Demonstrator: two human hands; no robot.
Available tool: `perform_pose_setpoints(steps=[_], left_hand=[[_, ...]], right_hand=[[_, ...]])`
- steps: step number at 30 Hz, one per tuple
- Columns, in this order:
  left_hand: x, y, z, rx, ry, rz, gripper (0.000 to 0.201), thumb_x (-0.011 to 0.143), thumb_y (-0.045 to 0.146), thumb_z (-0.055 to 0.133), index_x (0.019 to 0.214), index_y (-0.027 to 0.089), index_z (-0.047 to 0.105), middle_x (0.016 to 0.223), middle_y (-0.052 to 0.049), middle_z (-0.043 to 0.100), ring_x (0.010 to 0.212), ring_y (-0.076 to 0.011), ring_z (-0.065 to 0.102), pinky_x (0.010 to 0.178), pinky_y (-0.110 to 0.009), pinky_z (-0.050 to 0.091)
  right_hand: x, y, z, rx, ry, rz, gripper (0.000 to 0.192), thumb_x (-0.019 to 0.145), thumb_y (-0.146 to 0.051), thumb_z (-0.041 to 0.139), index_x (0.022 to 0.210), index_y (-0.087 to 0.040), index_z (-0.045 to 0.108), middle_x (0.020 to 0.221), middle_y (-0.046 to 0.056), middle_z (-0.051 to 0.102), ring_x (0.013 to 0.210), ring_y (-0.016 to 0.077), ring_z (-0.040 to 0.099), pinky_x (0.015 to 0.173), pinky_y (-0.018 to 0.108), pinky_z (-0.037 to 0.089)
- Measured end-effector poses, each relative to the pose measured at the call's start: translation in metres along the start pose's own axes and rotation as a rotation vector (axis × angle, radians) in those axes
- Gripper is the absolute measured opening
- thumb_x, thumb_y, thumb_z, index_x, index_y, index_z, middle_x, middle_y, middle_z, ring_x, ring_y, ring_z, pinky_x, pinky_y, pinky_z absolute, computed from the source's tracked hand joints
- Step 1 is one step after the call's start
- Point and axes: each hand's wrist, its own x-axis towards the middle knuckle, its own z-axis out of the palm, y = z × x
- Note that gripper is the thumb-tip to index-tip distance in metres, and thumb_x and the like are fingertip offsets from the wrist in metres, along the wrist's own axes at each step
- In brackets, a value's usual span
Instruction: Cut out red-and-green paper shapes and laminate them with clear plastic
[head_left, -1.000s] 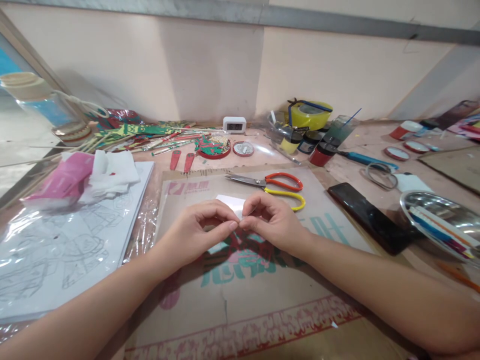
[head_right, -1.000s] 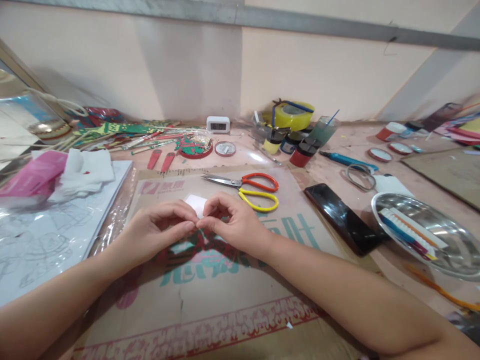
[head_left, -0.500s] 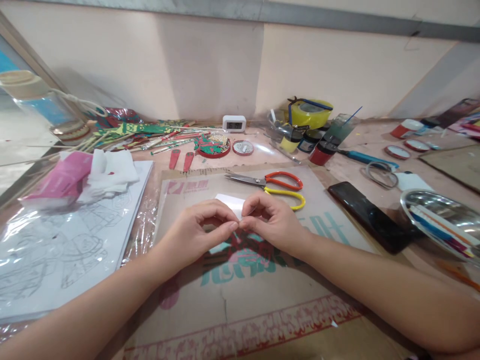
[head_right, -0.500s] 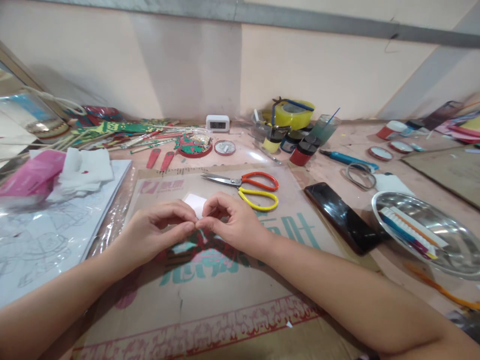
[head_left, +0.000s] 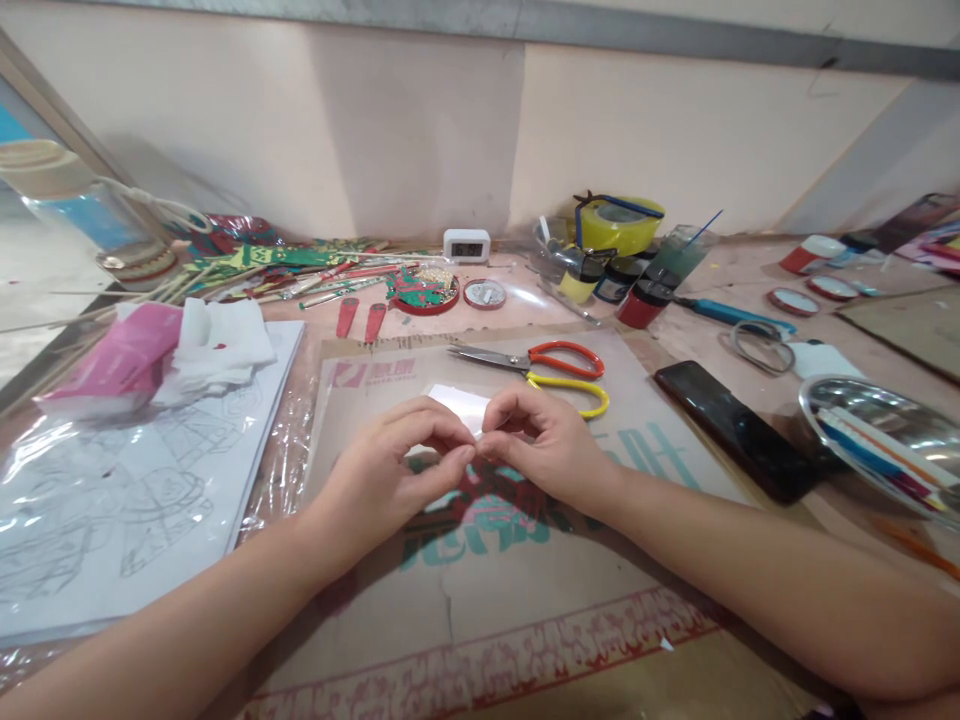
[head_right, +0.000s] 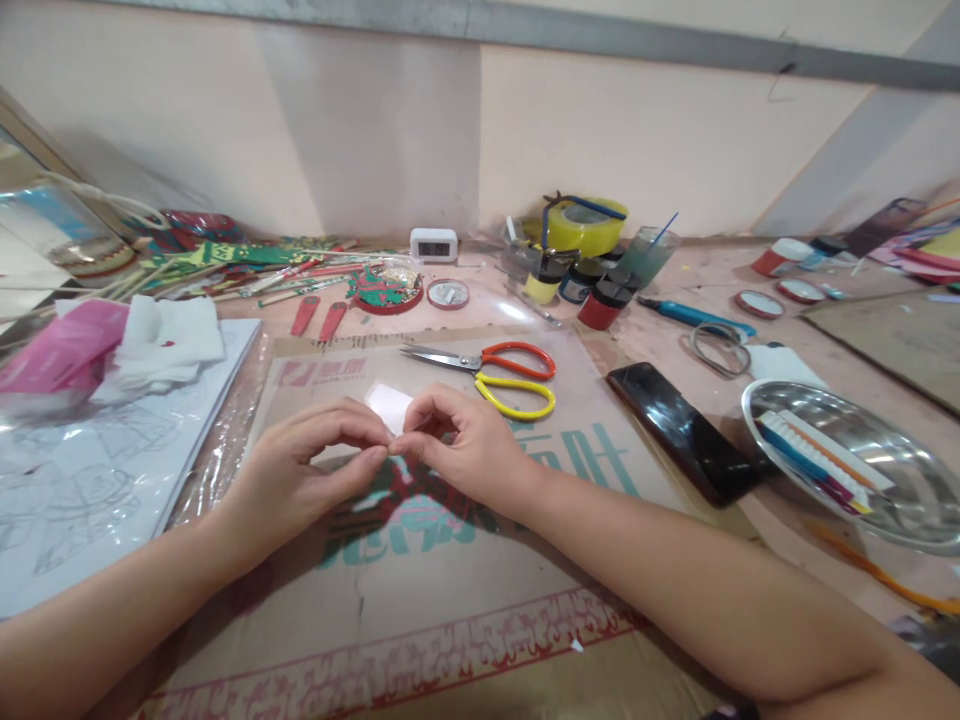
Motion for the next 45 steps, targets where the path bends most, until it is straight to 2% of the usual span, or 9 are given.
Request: perform_pose_setpoints(steps=[10, 25, 35, 39, 45], left_hand=[[0.002, 0.001, -0.001, -0.203, -0.036, -0.105, 0.013, 0.094, 0.019, 0.06, 0.085, 0.02, 0.069, 0.083, -0.001, 0.07, 0.077, -0.0126, 0.064, 0.07, -0.024, 0.05], [0.003, 0.006, 0.0, -0.151, -0.032, -0.136, 0.009, 0.091, 0.019, 0.062, 0.085, 0.019, 0.069, 0.082, -0.001, 0.07, 0.076, -0.0133, 0.065, 0.069, -0.025, 0.051], [0.0, 0.009, 0.008, -0.046, 0.088, -0.121, 0.01, 0.087, 0.014, 0.06, 0.08, 0.019, 0.066, 0.077, 0.0, 0.069, 0.072, -0.0117, 0.064, 0.068, -0.023, 0.051], [0.002, 0.01, 0.006, -0.067, 0.056, -0.111, 0.014, 0.087, 0.013, 0.057, 0.077, 0.019, 0.065, 0.076, 0.0, 0.069, 0.071, -0.0117, 0.063, 0.068, -0.023, 0.051], [0.008, 0.013, -0.006, -0.17, -0.054, -0.192, 0.018, 0.089, 0.019, 0.055, 0.08, 0.02, 0.071, 0.084, -0.005, 0.074, 0.076, -0.0179, 0.067, 0.07, -0.031, 0.055]], right_hand=[[0.0, -0.002, 0.001, 0.039, -0.006, -0.015, 0.032, 0.08, -0.046, 0.076, 0.075, -0.022, 0.057, 0.067, -0.004, 0.056, 0.056, 0.0111, 0.053, 0.053, 0.024, 0.045], [-0.002, -0.004, 0.001, 0.005, 0.028, 0.017, 0.02, 0.079, -0.032, 0.073, 0.075, -0.022, 0.056, 0.066, -0.004, 0.056, 0.057, 0.0114, 0.053, 0.052, 0.024, 0.043], [-0.003, -0.002, 0.004, 0.029, 0.035, 0.003, 0.023, 0.08, -0.035, 0.075, 0.075, -0.021, 0.057, 0.066, -0.004, 0.057, 0.056, 0.0105, 0.054, 0.051, 0.023, 0.044], [-0.002, -0.003, 0.004, 0.029, 0.029, -0.007, 0.026, 0.079, -0.039, 0.075, 0.075, -0.021, 0.057, 0.066, -0.004, 0.058, 0.057, 0.0111, 0.055, 0.054, 0.024, 0.046], [-0.002, -0.005, 0.002, 0.045, 0.024, 0.009, 0.029, 0.079, -0.043, 0.077, 0.075, -0.022, 0.056, 0.065, -0.004, 0.056, 0.055, 0.0111, 0.052, 0.051, 0.024, 0.044]])
